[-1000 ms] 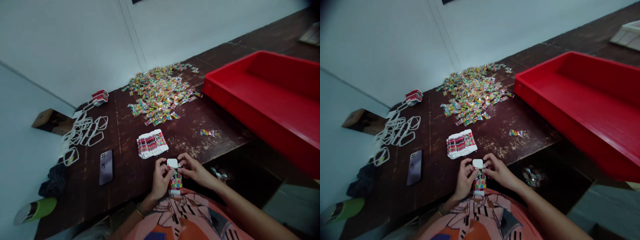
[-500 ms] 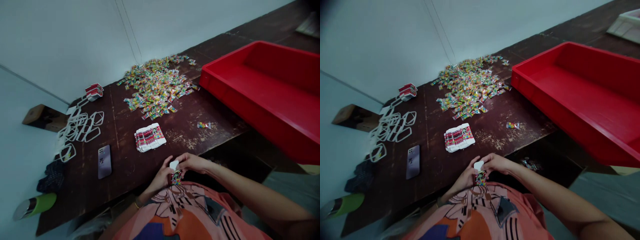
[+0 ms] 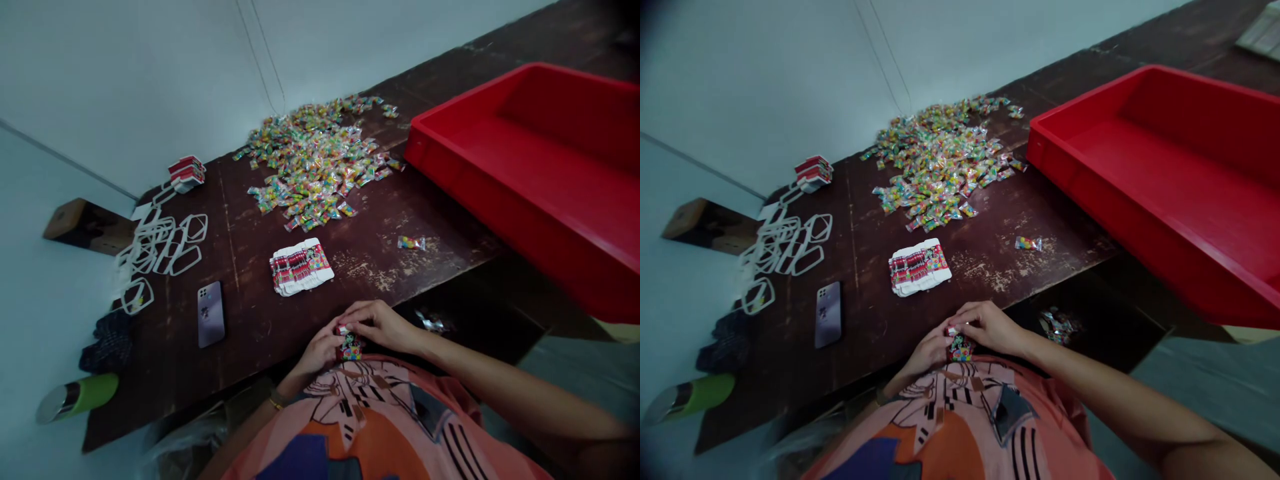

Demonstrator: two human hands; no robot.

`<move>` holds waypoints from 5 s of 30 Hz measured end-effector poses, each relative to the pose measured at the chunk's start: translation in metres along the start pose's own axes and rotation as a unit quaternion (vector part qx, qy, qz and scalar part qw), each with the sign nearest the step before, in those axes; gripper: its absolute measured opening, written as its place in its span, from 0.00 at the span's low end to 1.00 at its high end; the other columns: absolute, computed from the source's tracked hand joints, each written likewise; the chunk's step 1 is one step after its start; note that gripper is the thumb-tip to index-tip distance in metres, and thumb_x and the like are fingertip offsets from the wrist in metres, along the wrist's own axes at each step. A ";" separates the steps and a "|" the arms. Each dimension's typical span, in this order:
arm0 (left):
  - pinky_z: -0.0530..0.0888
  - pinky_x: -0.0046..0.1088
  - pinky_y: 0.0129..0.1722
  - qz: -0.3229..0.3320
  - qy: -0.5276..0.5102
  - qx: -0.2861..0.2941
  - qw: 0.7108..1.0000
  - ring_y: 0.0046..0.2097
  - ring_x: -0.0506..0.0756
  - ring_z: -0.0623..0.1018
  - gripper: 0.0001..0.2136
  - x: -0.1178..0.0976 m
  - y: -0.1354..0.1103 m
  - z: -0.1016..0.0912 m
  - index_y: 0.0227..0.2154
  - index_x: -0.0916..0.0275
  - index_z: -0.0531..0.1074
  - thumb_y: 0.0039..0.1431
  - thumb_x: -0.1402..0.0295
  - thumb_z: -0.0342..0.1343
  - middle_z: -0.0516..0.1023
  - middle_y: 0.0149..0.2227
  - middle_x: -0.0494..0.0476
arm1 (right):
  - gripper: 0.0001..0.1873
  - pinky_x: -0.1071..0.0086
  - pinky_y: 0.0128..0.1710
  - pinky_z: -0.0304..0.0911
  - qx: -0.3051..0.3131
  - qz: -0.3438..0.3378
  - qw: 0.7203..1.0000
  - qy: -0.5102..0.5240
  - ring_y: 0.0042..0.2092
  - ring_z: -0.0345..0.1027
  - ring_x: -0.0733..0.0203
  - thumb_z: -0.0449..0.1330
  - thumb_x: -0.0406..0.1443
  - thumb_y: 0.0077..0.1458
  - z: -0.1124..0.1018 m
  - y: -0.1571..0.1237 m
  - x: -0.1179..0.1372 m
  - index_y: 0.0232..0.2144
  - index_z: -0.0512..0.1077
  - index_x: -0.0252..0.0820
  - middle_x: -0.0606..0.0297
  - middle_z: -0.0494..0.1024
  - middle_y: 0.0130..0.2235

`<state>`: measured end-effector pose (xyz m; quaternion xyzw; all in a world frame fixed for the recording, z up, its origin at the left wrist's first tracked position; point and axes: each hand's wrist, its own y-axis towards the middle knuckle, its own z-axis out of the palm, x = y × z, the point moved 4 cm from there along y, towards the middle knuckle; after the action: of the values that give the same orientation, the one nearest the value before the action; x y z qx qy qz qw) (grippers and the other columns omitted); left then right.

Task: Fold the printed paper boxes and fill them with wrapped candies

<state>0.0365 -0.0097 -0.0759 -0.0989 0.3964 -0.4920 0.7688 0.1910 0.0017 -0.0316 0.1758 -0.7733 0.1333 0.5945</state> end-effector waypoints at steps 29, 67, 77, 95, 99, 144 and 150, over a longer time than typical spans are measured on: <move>0.69 0.24 0.29 0.150 0.173 -0.178 0.957 0.31 0.51 0.75 0.13 -0.069 0.005 -0.011 0.38 0.69 0.72 0.51 0.67 0.59 0.77 0.31 0.57 | 0.10 0.69 0.35 0.62 -0.188 0.022 0.979 -0.072 0.34 0.66 0.61 0.51 0.40 0.62 -0.020 -0.013 -0.028 0.41 0.69 0.42 0.62 0.73 0.34; 0.72 0.27 0.21 0.042 0.231 -0.117 0.965 0.28 0.54 0.75 0.30 -0.038 0.017 0.013 0.41 0.69 0.73 0.57 0.44 0.44 0.76 0.31 0.61 | 0.17 0.75 0.26 0.63 -0.131 0.186 0.886 0.404 0.25 0.62 0.70 0.67 0.41 0.45 -0.003 0.011 -0.030 0.36 0.68 0.43 0.70 0.70 0.32; 0.73 0.26 0.25 0.099 0.255 -0.061 0.960 0.39 0.59 0.74 0.21 -0.057 0.025 0.020 0.46 0.67 0.73 0.55 0.57 0.51 0.77 0.40 0.62 | 0.14 0.66 0.45 0.64 -0.065 -0.006 0.997 0.043 0.43 0.70 0.59 0.56 0.43 0.60 -0.031 0.021 0.015 0.40 0.78 0.43 0.60 0.76 0.41; 0.71 0.36 0.43 0.021 0.144 0.052 0.988 0.49 0.60 0.73 0.25 -0.030 0.022 0.028 0.55 0.61 0.66 0.57 0.55 0.56 0.71 0.51 0.66 | 0.16 0.65 0.44 0.65 -0.062 0.055 0.996 -0.043 0.42 0.71 0.58 0.54 0.43 0.62 -0.062 -0.035 0.000 0.46 0.76 0.46 0.60 0.80 0.42; 0.68 0.35 0.47 0.070 0.205 -0.007 0.976 0.51 0.59 0.72 0.21 -0.058 0.014 0.011 0.52 0.61 0.68 0.58 0.59 0.56 0.71 0.51 0.64 | 0.16 0.63 0.47 0.63 0.008 0.097 0.983 -0.157 0.42 0.71 0.56 0.55 0.45 0.60 -0.106 -0.038 0.003 0.38 0.79 0.46 0.60 0.79 0.41; 0.69 0.30 0.29 0.104 0.157 -0.051 0.981 0.25 0.52 0.72 0.29 -0.054 0.016 0.017 0.36 0.65 0.71 0.30 0.54 0.71 0.72 0.23 0.52 | 0.04 0.53 0.57 0.52 0.061 -0.013 0.997 -0.053 0.58 0.57 0.49 0.63 0.36 0.51 -0.035 0.062 0.055 0.30 0.71 0.43 0.58 0.71 0.52; 0.66 0.27 0.30 0.126 0.270 -0.035 0.954 0.28 0.52 0.71 0.24 -0.032 0.018 0.008 0.29 0.66 0.72 0.35 0.52 0.69 0.71 0.25 0.54 | 0.11 0.65 0.45 0.62 0.173 0.005 0.977 0.124 0.43 0.67 0.57 0.64 0.43 0.50 -0.033 0.039 0.041 0.26 0.71 0.41 0.64 0.73 0.39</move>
<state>0.0479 0.0242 -0.0641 0.0616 0.6152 -0.3856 0.6849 0.1938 0.0464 0.0167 0.2545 -0.6594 0.2885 0.6459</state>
